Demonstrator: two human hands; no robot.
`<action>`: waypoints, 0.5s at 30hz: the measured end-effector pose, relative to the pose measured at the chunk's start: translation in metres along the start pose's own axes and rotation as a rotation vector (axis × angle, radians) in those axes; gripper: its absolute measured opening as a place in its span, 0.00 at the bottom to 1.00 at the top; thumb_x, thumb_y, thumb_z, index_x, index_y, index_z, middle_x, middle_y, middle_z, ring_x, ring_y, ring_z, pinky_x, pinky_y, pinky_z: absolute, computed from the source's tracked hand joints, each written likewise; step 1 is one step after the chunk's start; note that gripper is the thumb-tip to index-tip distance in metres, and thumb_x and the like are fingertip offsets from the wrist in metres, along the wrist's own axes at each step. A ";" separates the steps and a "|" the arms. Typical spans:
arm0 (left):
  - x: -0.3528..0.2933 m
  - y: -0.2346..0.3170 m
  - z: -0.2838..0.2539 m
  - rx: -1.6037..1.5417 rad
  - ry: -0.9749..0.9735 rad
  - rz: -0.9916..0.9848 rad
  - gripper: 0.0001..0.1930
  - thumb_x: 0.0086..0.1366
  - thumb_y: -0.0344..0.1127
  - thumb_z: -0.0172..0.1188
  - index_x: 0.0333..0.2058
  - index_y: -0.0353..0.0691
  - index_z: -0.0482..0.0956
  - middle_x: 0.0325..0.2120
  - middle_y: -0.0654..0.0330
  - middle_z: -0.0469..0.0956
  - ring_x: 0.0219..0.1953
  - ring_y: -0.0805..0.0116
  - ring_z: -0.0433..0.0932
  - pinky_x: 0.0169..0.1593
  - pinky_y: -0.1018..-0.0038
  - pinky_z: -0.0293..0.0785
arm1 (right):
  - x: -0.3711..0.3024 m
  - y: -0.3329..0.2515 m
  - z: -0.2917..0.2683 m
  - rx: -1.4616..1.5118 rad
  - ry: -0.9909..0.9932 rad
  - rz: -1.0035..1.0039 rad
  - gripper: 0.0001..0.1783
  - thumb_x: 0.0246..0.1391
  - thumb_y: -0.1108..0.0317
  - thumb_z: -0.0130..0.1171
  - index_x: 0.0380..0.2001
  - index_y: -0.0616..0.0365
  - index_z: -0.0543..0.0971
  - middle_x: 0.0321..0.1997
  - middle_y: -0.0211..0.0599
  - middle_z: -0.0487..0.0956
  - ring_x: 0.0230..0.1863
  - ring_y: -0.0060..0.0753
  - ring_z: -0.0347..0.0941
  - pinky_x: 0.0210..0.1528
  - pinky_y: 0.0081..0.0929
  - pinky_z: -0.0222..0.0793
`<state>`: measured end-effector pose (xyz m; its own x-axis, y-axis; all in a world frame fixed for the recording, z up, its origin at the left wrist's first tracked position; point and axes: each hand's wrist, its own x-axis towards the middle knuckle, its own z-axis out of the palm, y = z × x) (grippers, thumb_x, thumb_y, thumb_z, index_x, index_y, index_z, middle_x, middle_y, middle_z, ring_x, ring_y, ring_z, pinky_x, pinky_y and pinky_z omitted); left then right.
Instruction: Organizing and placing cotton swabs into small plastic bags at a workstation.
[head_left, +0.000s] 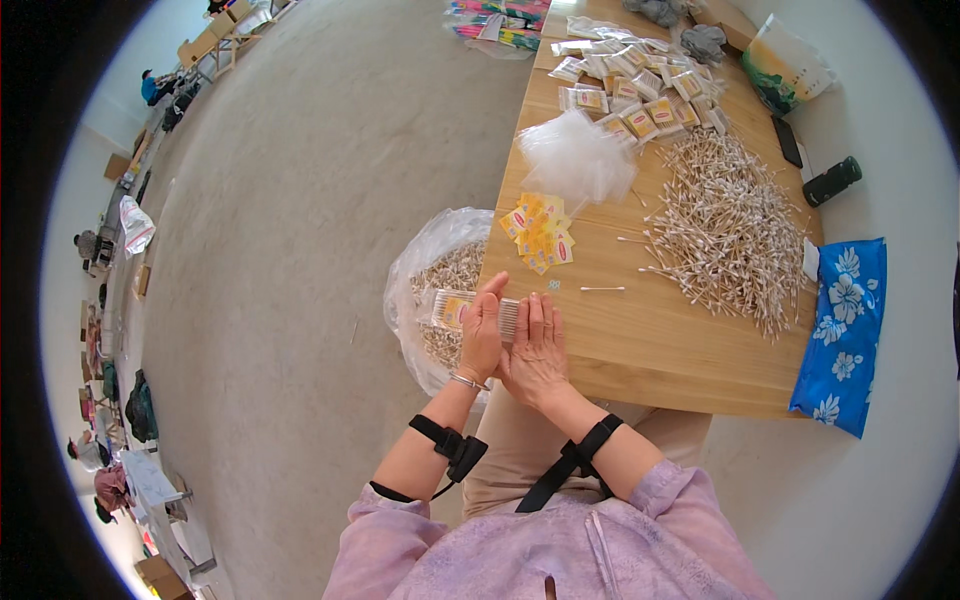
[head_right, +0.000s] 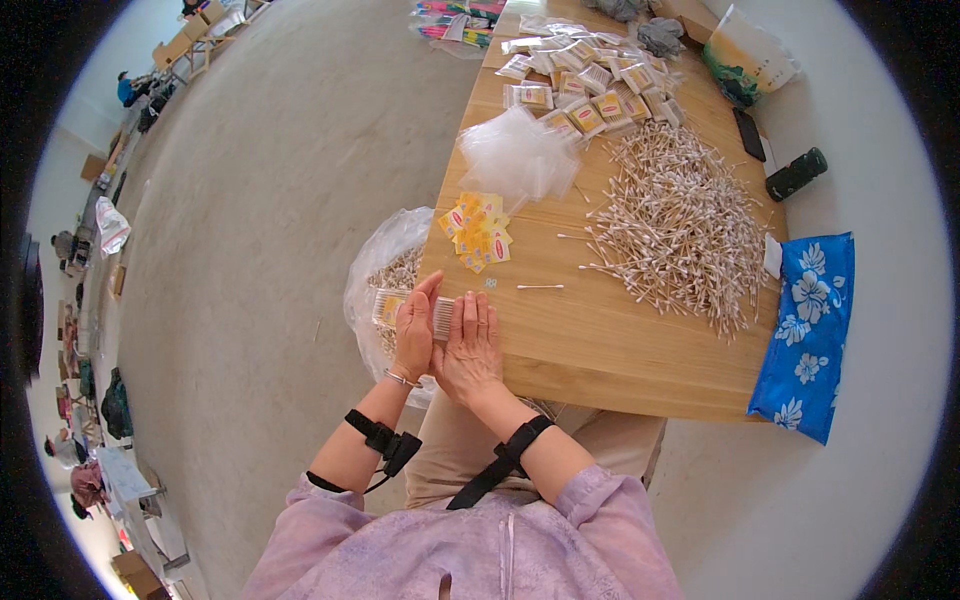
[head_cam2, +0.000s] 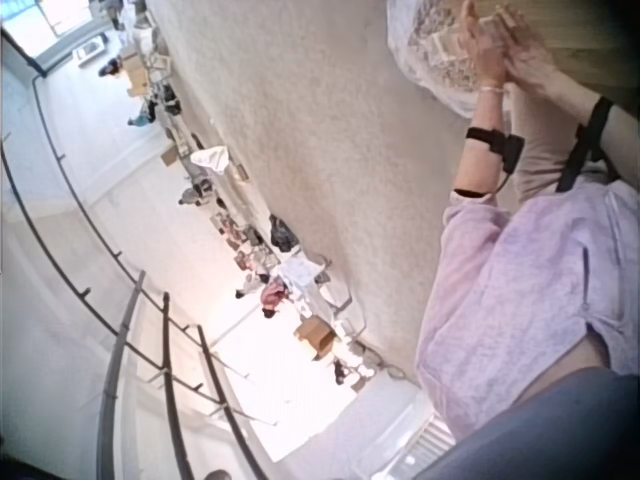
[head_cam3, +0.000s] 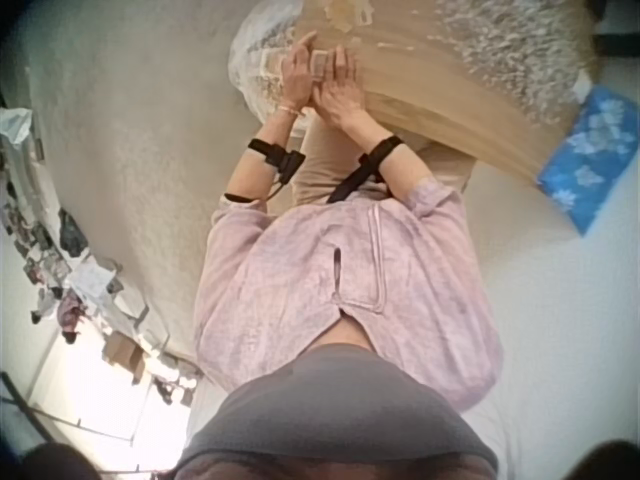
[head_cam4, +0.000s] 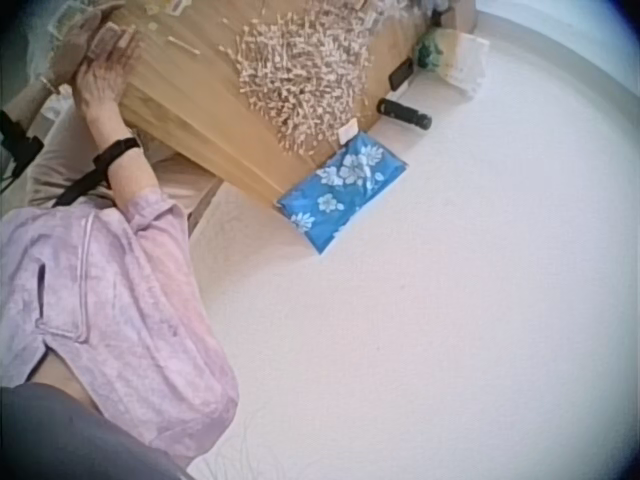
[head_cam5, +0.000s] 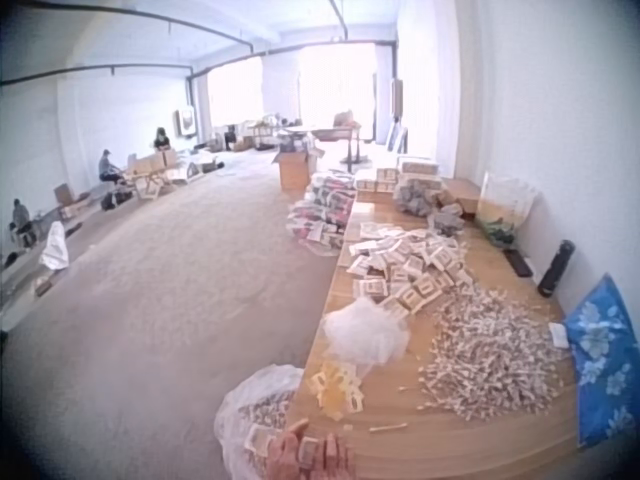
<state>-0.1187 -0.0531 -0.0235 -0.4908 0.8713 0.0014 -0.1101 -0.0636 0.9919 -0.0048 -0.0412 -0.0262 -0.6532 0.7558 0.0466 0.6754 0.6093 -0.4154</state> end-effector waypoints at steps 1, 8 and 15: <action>0.000 0.000 0.000 0.000 0.000 0.000 0.24 0.74 0.46 0.38 0.56 0.31 0.68 0.56 0.52 0.70 0.60 0.63 0.66 0.63 0.71 0.58 | 0.000 0.000 0.000 0.000 0.000 0.000 0.46 0.54 0.51 0.49 0.65 0.72 0.46 0.71 0.60 0.42 0.74 0.56 0.32 0.72 0.48 0.28; 0.000 0.008 0.003 0.227 -0.038 0.065 0.22 0.73 0.43 0.40 0.56 0.31 0.68 0.56 0.50 0.69 0.60 0.59 0.66 0.64 0.69 0.57 | -0.001 0.001 0.005 -0.052 0.016 -0.011 0.47 0.54 0.52 0.49 0.65 0.73 0.44 0.72 0.62 0.39 0.74 0.59 0.29 0.72 0.49 0.25; 0.009 0.015 -0.050 0.728 0.110 0.305 0.21 0.68 0.36 0.48 0.57 0.33 0.67 0.57 0.44 0.66 0.61 0.50 0.64 0.63 0.66 0.58 | 0.000 -0.005 -0.004 -0.019 -0.023 0.009 0.50 0.53 0.51 0.52 0.65 0.75 0.43 0.71 0.63 0.38 0.74 0.60 0.28 0.72 0.49 0.24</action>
<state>-0.1680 -0.0701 -0.0145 -0.4951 0.8110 0.3116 0.6167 0.0754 0.7836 -0.0068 -0.0433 -0.0208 -0.6548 0.7555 0.0220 0.6875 0.6075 -0.3980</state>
